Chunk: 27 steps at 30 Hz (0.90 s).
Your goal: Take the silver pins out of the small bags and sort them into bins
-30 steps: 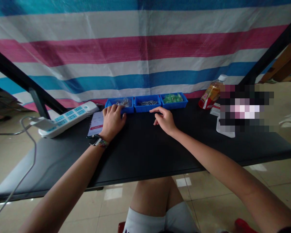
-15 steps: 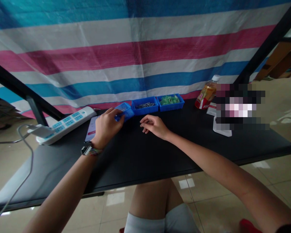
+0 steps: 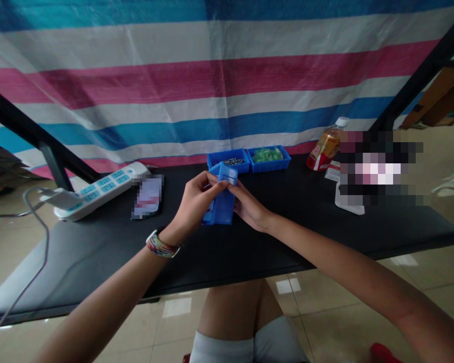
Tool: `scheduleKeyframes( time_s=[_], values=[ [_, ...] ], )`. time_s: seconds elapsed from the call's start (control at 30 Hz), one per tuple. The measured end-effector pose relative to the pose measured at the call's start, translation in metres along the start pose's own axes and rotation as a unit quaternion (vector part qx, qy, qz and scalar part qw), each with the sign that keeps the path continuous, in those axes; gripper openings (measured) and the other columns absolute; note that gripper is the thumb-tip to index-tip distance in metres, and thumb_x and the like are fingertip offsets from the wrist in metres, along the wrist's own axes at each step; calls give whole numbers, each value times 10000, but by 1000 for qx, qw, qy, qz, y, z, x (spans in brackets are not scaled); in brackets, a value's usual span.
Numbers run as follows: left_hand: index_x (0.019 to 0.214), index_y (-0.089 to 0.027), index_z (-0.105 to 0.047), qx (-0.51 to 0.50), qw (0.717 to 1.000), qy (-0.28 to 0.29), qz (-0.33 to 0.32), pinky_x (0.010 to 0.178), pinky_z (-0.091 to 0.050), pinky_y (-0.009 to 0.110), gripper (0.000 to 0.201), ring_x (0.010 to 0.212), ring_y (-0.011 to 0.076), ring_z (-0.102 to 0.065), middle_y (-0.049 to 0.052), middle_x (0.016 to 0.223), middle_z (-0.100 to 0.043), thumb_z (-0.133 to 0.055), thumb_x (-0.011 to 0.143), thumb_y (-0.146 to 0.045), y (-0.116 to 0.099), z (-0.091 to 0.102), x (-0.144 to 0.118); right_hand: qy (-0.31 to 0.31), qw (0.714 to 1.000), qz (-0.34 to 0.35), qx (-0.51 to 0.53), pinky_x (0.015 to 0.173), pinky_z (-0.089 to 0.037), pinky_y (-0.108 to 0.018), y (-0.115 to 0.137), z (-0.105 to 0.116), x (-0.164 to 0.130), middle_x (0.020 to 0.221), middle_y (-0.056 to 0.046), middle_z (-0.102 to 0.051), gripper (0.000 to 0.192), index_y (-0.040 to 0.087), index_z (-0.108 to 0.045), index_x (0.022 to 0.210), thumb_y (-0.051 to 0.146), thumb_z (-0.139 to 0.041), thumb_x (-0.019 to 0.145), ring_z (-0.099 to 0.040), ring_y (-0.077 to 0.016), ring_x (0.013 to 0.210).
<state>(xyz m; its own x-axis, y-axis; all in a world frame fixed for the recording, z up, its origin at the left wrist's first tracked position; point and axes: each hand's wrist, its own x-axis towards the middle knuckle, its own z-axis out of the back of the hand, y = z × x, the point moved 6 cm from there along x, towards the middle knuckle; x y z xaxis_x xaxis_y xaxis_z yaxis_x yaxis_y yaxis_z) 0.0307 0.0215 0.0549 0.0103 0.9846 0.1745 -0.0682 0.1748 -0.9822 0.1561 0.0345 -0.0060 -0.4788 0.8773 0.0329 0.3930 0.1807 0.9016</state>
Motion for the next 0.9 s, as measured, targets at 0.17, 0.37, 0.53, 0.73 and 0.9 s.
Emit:
scheduleKeyframes(
  time_s=[0.17,0.37,0.53,0.73,0.9],
  values=[
    [821,-206,-564,-111,992,31,44,633,-526,268,322,661,136,-589,-12,775,-609,-767,855,-454,10,-13,-3,27,997,-22,-63,827,-654,-364,28,15,2,1107,-18,-804,398,308,-705,1265,538,-746,942,-761,-247,975],
    [868,-192,-611,-37,996,72,48,636,-556,294,202,621,151,-649,-4,726,-648,-707,859,-371,29,-6,-9,39,978,-107,-175,735,-662,-334,53,50,24,1033,-76,-843,371,208,-797,1124,502,-819,901,-796,-253,863],
    [917,-202,-618,88,989,111,31,609,-547,281,128,650,169,-675,0,734,-664,-679,858,-298,46,2,-24,42,954,-66,-288,831,-662,-385,73,63,38,1118,-66,-839,459,269,-844,1173,421,-965,757,-793,-303,997],
    [1074,-200,-703,373,916,67,-132,782,-586,392,209,849,238,-680,102,1060,-695,-649,964,-370,21,10,-33,23,920,-12,-391,1068,-569,-536,100,68,45,1258,-75,-805,554,311,-852,1209,412,-1009,688,-718,-382,1220],
    [1606,-314,-520,461,853,169,-175,1241,-361,660,710,1538,447,-386,140,1654,-492,-676,982,-613,31,-4,-36,-2,946,22,-323,979,-614,-496,129,72,42,1123,-100,-826,435,239,-855,1139,353,-981,739,-759,-363,1112]
  ],
)
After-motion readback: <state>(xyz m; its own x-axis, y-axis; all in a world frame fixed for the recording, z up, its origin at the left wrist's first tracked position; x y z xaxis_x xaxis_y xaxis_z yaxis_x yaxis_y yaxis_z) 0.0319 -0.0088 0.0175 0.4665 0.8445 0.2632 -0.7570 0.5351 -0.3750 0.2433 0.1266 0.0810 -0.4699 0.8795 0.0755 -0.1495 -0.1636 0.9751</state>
